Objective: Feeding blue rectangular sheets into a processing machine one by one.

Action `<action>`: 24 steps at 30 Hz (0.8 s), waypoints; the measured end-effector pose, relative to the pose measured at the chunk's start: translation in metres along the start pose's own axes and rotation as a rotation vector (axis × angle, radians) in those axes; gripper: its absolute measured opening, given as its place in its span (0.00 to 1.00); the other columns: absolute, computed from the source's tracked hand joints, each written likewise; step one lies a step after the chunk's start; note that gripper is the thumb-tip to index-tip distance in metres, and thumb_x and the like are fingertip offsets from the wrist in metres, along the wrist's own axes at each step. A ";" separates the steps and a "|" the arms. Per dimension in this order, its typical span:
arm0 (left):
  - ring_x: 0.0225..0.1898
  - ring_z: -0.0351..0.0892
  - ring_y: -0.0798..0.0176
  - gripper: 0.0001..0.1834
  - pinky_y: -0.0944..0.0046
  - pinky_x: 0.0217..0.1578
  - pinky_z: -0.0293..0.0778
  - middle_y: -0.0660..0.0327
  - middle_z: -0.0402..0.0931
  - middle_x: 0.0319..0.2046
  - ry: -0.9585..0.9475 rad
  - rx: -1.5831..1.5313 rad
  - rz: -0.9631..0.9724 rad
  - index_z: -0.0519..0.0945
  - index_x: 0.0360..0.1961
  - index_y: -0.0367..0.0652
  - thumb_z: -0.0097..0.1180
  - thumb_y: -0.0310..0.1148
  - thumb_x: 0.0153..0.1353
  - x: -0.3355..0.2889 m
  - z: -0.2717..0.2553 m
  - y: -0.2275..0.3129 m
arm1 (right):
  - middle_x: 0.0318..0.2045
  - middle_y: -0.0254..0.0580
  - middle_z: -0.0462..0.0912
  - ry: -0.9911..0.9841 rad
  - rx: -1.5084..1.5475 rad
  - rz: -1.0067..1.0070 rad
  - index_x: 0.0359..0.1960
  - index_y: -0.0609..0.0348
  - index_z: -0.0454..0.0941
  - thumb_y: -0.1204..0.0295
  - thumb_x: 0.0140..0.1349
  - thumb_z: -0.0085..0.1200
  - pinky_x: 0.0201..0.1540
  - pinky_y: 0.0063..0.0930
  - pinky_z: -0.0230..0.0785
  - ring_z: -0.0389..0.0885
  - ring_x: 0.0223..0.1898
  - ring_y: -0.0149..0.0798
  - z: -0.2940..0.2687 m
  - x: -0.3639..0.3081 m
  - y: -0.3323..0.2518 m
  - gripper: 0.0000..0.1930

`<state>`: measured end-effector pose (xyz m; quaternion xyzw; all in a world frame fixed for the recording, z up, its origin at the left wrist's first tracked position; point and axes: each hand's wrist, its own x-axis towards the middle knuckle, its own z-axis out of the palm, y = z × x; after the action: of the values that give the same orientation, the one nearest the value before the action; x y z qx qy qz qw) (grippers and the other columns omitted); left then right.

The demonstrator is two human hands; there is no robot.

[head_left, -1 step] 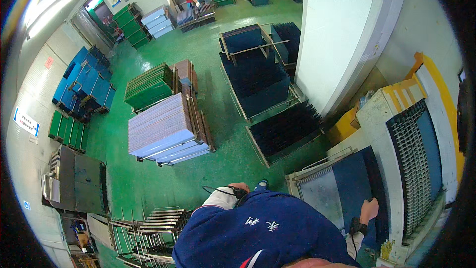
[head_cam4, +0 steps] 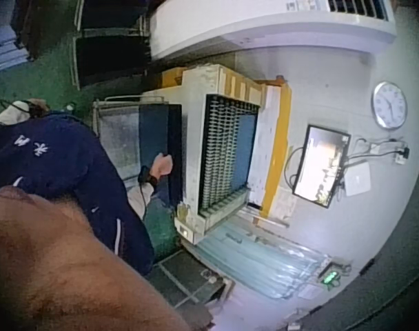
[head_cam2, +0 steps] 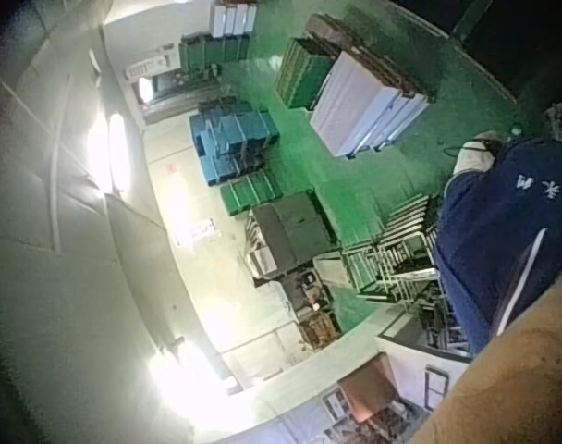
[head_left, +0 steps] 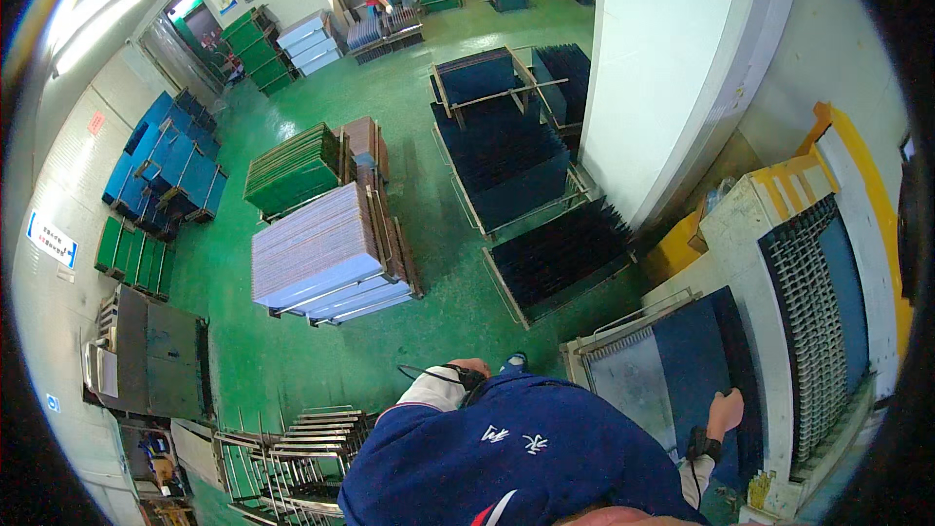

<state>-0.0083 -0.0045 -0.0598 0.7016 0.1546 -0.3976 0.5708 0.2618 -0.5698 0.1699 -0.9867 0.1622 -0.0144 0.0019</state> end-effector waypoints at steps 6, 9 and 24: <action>0.32 0.76 0.62 0.12 0.54 0.32 0.68 0.60 0.79 0.28 -0.086 -0.087 0.004 0.83 0.29 0.40 0.58 0.38 0.51 0.002 -0.004 0.000 | 0.39 0.50 0.82 0.031 0.001 0.003 0.43 0.61 0.78 0.66 0.49 0.63 0.41 0.44 0.72 0.81 0.41 0.52 0.001 -0.003 0.001 0.19; 0.30 0.76 0.63 0.12 0.53 0.32 0.69 0.60 0.80 0.27 -0.002 0.024 -0.075 0.84 0.31 0.41 0.58 0.38 0.51 -0.005 -0.012 0.015 | 0.39 0.50 0.82 0.034 0.006 0.001 0.43 0.61 0.78 0.67 0.49 0.63 0.42 0.43 0.72 0.80 0.42 0.52 -0.004 -0.001 -0.011 0.19; 0.29 0.77 0.64 0.12 0.54 0.31 0.70 0.63 0.80 0.27 -0.087 -0.223 -0.123 0.84 0.32 0.44 0.59 0.39 0.50 0.018 -0.016 -0.014 | 0.40 0.51 0.82 0.022 0.032 0.014 0.42 0.61 0.79 0.68 0.48 0.64 0.43 0.43 0.72 0.80 0.43 0.53 -0.005 0.002 -0.012 0.19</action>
<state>-0.0002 0.0100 -0.0818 0.6052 0.2158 -0.4422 0.6259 0.2670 -0.5592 0.1747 -0.9852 0.1687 -0.0279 0.0160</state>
